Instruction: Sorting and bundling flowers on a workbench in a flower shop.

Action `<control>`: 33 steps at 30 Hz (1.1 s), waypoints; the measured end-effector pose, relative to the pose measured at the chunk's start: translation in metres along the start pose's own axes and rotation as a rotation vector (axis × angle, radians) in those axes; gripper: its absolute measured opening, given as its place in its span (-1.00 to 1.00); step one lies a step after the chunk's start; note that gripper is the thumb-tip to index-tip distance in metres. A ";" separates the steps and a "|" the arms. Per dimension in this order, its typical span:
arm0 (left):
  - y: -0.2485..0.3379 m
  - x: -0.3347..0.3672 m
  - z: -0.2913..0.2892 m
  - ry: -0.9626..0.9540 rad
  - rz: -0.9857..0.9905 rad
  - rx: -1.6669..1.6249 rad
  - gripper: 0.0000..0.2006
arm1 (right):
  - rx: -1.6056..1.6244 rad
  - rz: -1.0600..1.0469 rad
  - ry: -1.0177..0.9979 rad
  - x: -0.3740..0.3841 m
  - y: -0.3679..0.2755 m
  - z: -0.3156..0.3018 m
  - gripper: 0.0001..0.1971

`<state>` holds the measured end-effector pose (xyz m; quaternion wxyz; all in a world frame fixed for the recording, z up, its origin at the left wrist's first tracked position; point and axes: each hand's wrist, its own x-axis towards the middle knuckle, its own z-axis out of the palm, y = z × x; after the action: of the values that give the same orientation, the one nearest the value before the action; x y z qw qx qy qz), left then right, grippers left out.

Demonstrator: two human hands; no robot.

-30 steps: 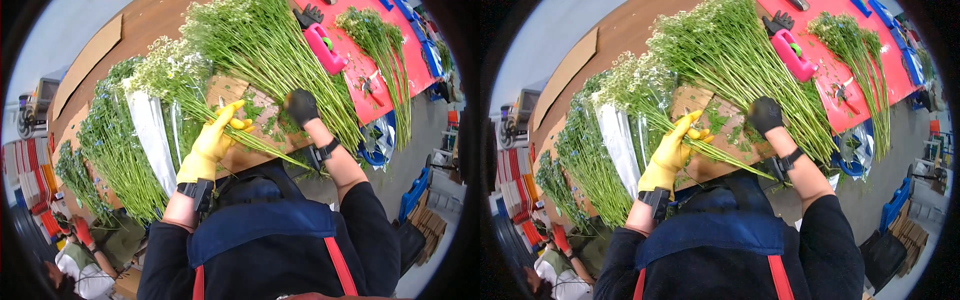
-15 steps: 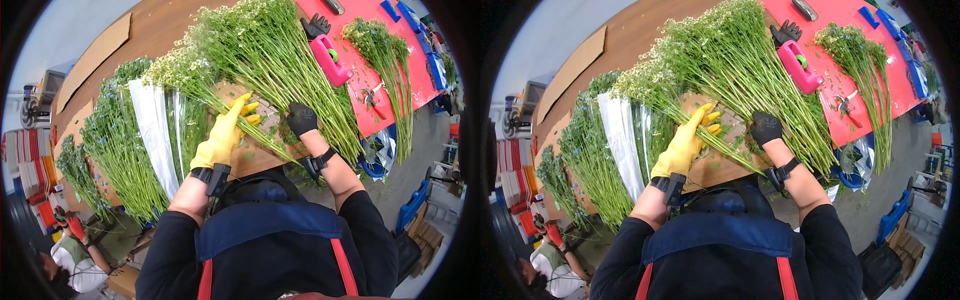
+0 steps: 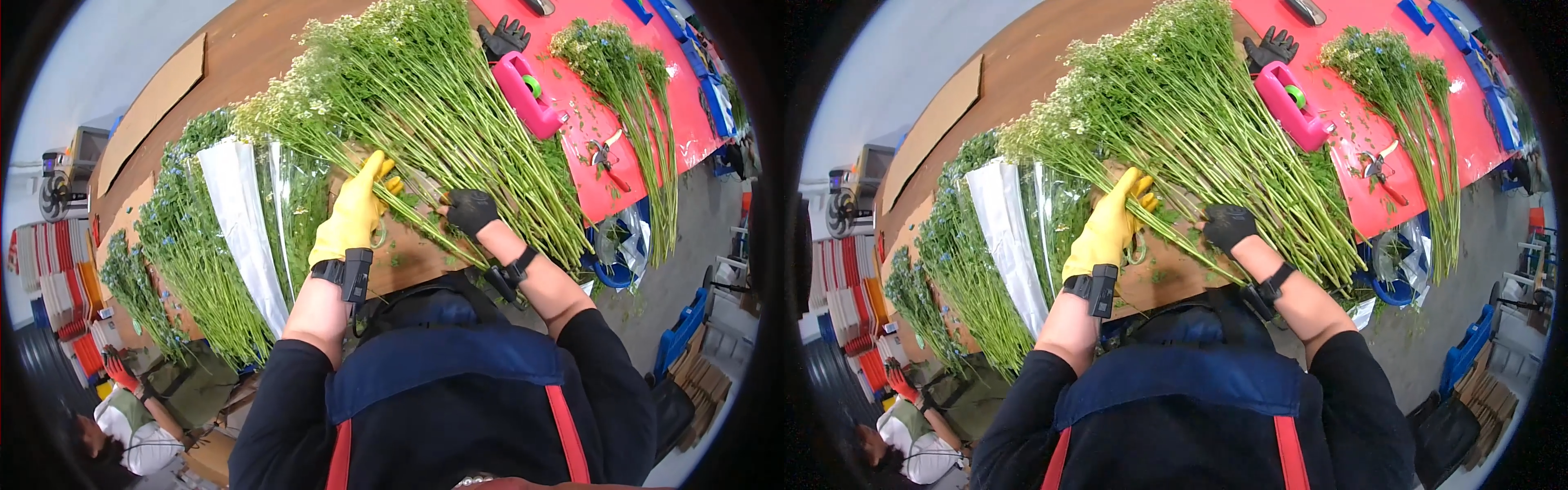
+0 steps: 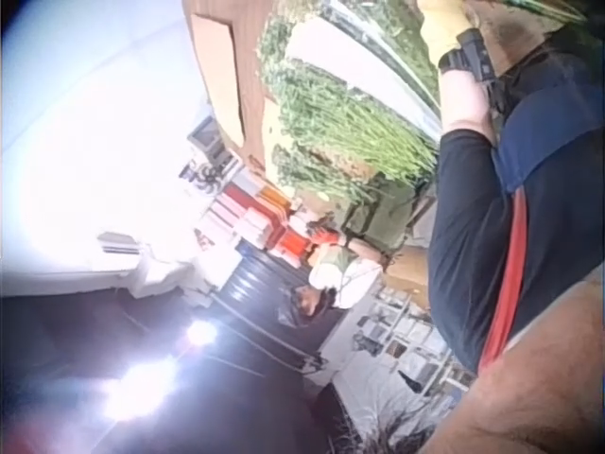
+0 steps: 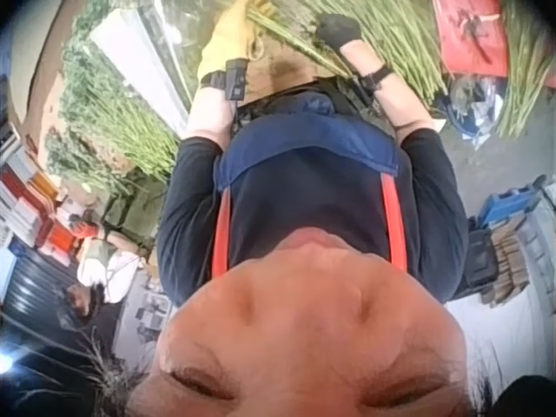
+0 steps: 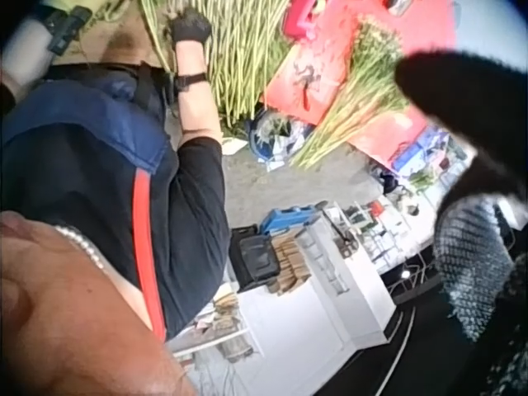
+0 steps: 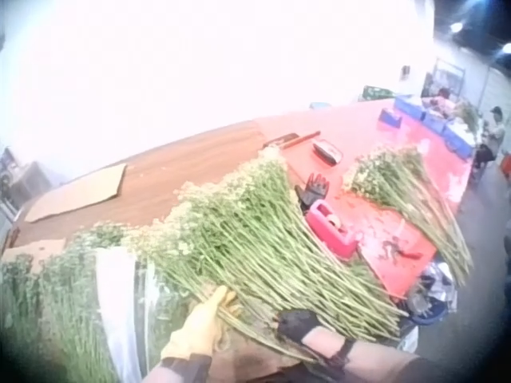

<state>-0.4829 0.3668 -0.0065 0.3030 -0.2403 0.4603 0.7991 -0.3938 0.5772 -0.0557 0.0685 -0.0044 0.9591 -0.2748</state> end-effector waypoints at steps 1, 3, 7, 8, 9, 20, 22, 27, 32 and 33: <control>0.001 0.000 0.000 0.022 0.014 0.011 -0.42 | -0.011 -0.018 -0.006 0.002 0.003 0.006 -0.63; 0.002 -0.001 0.000 0.052 0.025 0.005 -0.48 | 0.102 0.017 -0.033 -0.001 0.002 -0.003 -0.64; 0.006 -0.015 0.004 0.072 0.185 0.073 -0.50 | 0.548 0.062 -0.079 -0.019 0.002 -0.019 -0.64; 0.007 -0.012 0.000 -0.023 0.118 -0.102 -0.48 | 0.726 0.048 -0.076 -0.025 -0.005 -0.027 -0.61; 0.012 -0.014 0.003 -0.139 0.111 -0.084 -0.47 | 0.704 -0.025 -0.089 -0.030 -0.013 -0.032 -0.61; 0.044 -0.064 0.016 -0.133 0.178 0.102 -0.49 | 0.524 0.048 0.204 -0.011 0.001 -0.068 -0.70; 0.047 -0.084 0.025 -0.090 0.215 0.094 -0.48 | -0.023 0.080 -0.005 -0.002 0.011 -0.048 -0.60; 0.040 -0.076 -0.002 -0.022 0.229 0.119 -0.51 | -0.121 0.048 0.050 0.010 0.018 -0.015 -0.61; 0.032 -0.064 -0.026 -0.100 0.165 0.053 -0.52 | 0.292 0.016 -0.044 0.006 -0.005 -0.068 -0.67; 0.029 -0.062 -0.027 -0.097 0.172 0.040 -0.52 | 0.360 0.013 -0.074 -0.002 -0.022 -0.092 -0.70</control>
<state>-0.4568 0.3149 0.0393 0.2598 -0.1545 0.4799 0.8236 -0.4044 0.6074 0.0338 0.1050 0.0041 0.8913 -0.4411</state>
